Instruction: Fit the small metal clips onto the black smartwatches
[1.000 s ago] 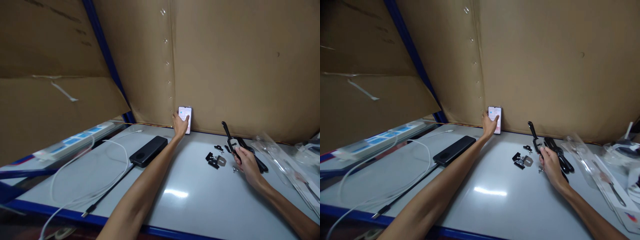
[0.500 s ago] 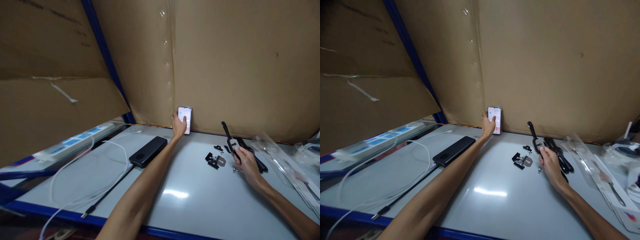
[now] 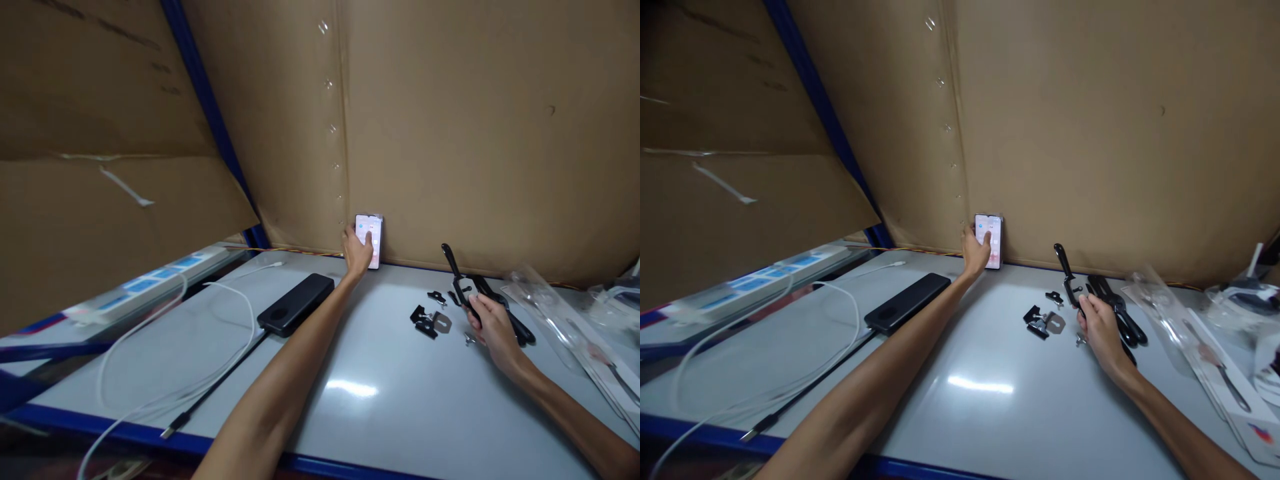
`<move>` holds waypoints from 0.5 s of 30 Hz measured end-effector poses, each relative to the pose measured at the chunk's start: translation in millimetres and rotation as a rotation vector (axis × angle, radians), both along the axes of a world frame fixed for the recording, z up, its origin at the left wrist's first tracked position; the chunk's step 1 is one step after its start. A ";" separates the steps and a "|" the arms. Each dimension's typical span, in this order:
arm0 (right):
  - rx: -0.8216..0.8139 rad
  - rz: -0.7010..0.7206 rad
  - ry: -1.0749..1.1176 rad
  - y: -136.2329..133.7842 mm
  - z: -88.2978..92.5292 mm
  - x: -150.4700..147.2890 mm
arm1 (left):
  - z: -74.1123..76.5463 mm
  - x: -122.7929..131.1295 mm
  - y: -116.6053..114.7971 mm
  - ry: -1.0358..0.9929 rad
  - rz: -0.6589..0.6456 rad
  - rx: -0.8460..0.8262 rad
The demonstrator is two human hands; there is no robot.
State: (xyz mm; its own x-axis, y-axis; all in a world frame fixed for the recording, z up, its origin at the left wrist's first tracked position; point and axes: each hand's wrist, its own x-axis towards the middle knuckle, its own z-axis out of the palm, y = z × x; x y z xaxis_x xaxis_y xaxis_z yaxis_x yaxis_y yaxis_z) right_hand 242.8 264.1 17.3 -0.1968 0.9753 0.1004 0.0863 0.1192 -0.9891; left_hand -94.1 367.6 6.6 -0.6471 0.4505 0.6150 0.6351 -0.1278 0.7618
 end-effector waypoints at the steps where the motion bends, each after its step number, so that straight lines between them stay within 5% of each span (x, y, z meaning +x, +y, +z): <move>1: -0.001 -0.001 0.000 0.0 0.2 -0.1 | -0.3 0.1 0.4 -0.001 0.000 -0.001; 15: 0.006 -0.004 -0.016 -0.2 1.2 1.5 | -2.2 -12.8 -1.0 0.036 -0.066 0.003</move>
